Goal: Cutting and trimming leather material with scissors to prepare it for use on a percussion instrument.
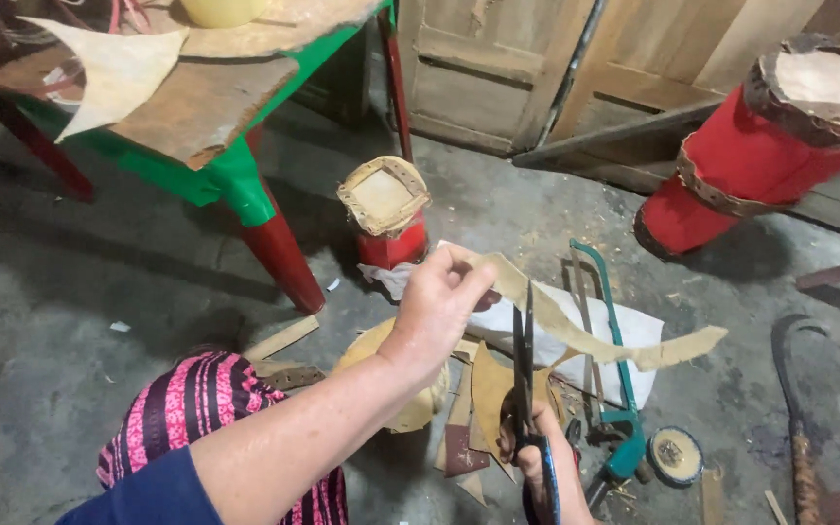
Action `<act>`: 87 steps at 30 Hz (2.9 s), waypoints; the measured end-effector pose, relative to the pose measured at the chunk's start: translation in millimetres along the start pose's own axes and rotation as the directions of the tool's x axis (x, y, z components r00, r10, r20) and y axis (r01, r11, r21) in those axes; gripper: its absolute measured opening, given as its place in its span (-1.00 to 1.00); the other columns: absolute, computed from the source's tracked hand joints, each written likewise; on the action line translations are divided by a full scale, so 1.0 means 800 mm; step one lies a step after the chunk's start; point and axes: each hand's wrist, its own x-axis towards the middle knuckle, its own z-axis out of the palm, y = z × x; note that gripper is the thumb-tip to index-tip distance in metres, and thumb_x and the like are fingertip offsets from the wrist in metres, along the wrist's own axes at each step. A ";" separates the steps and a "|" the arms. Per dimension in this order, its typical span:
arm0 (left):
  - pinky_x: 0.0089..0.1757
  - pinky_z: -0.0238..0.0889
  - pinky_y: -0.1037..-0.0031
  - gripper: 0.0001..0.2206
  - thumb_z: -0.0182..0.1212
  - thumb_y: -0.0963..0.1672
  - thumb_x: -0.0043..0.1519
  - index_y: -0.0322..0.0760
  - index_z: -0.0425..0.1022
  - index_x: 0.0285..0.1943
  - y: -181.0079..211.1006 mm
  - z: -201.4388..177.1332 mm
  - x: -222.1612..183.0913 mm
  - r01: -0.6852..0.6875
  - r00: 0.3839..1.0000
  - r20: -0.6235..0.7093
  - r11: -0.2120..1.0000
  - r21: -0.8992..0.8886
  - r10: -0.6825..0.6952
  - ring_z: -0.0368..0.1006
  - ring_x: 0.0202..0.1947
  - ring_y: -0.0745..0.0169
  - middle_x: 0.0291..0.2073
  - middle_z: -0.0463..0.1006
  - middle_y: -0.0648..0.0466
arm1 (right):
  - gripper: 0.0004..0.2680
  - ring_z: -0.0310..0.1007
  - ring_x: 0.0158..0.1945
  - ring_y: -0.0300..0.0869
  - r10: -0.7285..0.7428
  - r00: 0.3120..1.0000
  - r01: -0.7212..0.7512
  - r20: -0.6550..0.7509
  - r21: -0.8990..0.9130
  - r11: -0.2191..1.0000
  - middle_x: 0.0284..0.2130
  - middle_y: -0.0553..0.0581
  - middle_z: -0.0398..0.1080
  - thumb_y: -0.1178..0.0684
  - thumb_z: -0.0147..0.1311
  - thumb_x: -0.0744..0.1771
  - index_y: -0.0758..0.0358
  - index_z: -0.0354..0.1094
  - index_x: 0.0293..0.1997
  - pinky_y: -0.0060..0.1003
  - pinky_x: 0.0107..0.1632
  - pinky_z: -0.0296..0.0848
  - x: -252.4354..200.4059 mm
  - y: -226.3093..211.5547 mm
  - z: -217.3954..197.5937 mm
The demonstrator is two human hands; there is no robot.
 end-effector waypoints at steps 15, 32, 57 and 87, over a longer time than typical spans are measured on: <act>-0.36 0.39 0.52 -0.88 0.21 -0.14 0.30 -0.26 0.39 -0.19 -0.033 0.015 -0.001 -0.021 0.992 0.125 0.999 0.035 0.017 0.43 -0.52 0.35 -0.56 0.49 0.10 | -0.27 0.19 -0.39 -0.20 -0.084 0.995 0.068 0.060 0.236 0.969 -0.41 0.13 0.28 -0.50 0.21 0.11 0.33 0.22 0.20 -0.31 -0.33 0.15 0.015 0.037 -0.012; -0.36 0.22 0.54 -0.85 0.23 -0.11 0.30 -0.21 0.37 -0.25 -0.041 0.015 -0.002 0.027 0.999 0.042 0.994 0.101 -0.031 0.29 -0.50 0.44 -0.57 0.44 0.18 | -0.32 0.27 -0.30 -0.16 0.037 0.999 -0.038 0.026 0.068 0.997 -0.33 0.16 0.36 -0.46 0.20 0.05 0.26 0.23 0.08 -0.23 -0.17 0.24 0.017 0.039 -0.019; -0.25 0.34 0.53 -0.88 0.21 -0.09 0.26 -0.20 0.43 -0.23 -0.047 0.010 0.001 0.032 0.997 0.054 0.956 0.291 -0.050 0.46 -0.41 0.38 -0.48 0.56 0.14 | -0.68 0.35 -0.61 -0.11 0.116 0.953 -0.209 -0.280 -0.333 0.919 -0.65 0.16 0.41 -0.20 0.11 0.25 0.24 0.49 -0.12 -0.21 -0.41 0.38 -0.001 -0.009 0.014; -0.27 0.32 0.56 -0.87 0.17 -0.14 0.29 -0.17 0.34 -0.30 -0.061 0.007 -0.003 -0.154 0.973 0.207 0.955 0.255 0.102 0.56 -0.39 0.38 -0.50 0.58 0.11 | -0.53 0.14 -0.68 -0.17 0.000 0.975 -0.015 -0.224 -0.066 0.998 -0.65 0.10 0.26 -0.35 -0.09 0.31 0.40 0.41 -0.13 -0.29 -0.61 0.14 0.001 0.017 0.017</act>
